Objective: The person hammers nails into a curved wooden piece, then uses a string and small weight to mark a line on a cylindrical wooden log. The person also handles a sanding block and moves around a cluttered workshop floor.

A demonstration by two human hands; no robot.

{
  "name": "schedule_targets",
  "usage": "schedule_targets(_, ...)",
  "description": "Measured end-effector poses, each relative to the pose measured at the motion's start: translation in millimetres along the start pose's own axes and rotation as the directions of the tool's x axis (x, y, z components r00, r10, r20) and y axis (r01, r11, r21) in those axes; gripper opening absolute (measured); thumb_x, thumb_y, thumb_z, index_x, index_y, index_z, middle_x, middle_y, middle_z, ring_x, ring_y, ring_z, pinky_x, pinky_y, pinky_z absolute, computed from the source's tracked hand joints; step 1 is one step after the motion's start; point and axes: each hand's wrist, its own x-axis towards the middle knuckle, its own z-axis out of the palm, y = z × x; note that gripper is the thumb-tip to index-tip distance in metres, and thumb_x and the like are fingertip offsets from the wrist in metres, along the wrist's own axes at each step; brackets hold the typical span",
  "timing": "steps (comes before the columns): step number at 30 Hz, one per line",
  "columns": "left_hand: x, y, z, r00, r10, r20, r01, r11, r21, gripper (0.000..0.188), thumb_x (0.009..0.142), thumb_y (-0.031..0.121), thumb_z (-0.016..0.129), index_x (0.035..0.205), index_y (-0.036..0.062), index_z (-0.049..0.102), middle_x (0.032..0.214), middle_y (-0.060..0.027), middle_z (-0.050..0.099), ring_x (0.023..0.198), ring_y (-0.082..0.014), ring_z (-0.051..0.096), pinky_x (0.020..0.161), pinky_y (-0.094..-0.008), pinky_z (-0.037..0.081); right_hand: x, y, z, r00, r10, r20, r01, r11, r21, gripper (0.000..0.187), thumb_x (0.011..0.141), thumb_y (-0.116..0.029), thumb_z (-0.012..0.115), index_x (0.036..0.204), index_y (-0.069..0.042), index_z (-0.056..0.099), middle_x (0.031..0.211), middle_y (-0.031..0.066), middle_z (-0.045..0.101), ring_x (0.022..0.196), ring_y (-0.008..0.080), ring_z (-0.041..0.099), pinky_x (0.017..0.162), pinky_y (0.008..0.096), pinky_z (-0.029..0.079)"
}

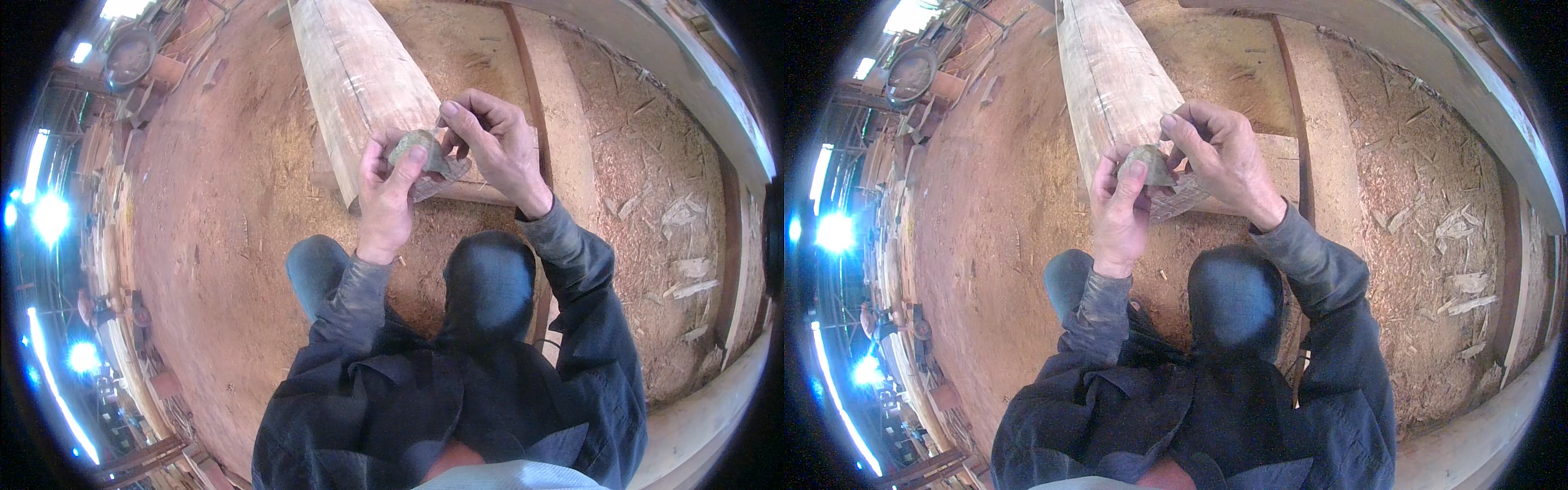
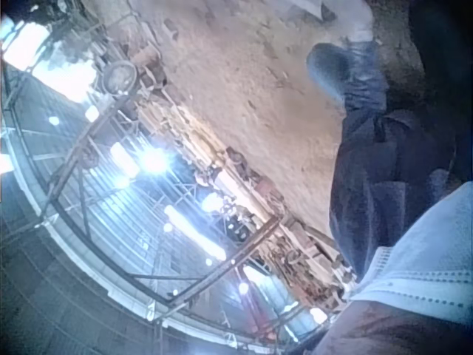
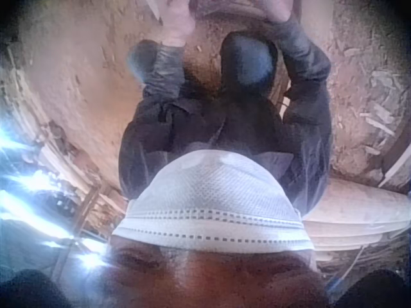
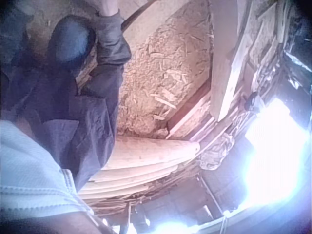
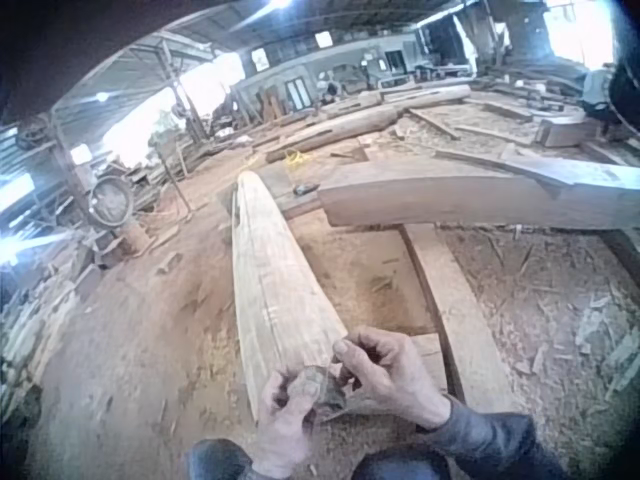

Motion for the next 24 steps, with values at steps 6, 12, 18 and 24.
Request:
schedule_targets(6,-4.9,-9.1,1.1,0.99,0.123,-0.075,-0.116,0.989,0.093,0.033,0.095,0.017,0.077,0.12,0.0013,0.061,0.113,-0.0079,0.07,0.096,-0.0126,0.068,0.085,-0.0294,0.058,-1.6,6.5,5.5,0.998,-0.025,-0.053,0.023,0.999,-0.04,0.029,0.104,-0.025,0.064,0.091,0.001,0.068,0.068,0.0002,0.063,0.061,0.0056,0.059,0.053,0.0253,0.046)
schedule_targets(12,-3.2,-14.3,-0.7,0.989,0.139,-0.054,-0.133,0.986,0.097,0.034,0.096,0.016,0.076,0.121,0.0002,0.06,0.113,-0.0073,0.069,0.1,-0.0122,0.065,0.091,-0.0287,0.054,-0.3,28.2,10.6,0.99,-0.037,-0.136,0.022,0.994,-0.111,0.03,0.103,-0.026,0.066,0.089,0.0,0.068,0.065,-0.0005,0.059,0.06,0.0047,0.054,0.052,0.0268,0.043)
schedule_targets(18,-2.4,-16.6,2.9,0.983,0.176,-0.047,-0.173,0.983,0.067,0.034,0.096,0.013,0.075,0.122,0.0,0.059,0.115,-0.0072,0.066,0.103,-0.0122,0.063,0.092,-0.0274,0.053,-0.4,30.2,10.4,0.99,-0.026,-0.138,0.017,0.998,-0.063,0.031,0.103,-0.027,0.065,0.089,0.001,0.068,0.065,-0.0004,0.059,0.06,0.005,0.053,0.052,0.0266,0.042)
schedule_targets(24,-3.4,-19.3,8.8,0.973,0.212,-0.092,-0.191,0.962,0.193,0.036,0.094,0.008,0.077,0.123,0.0007,0.057,0.114,-0.0068,0.064,0.103,-0.0123,0.062,0.091,-0.027,0.053,-3.4,26.7,5.4,0.988,0.043,-0.149,-0.027,0.994,0.106,0.029,0.103,-0.027,0.066,0.094,0.001,0.069,0.069,0.0006,0.064,0.062,0.0064,0.059,0.055,0.0248,0.046)
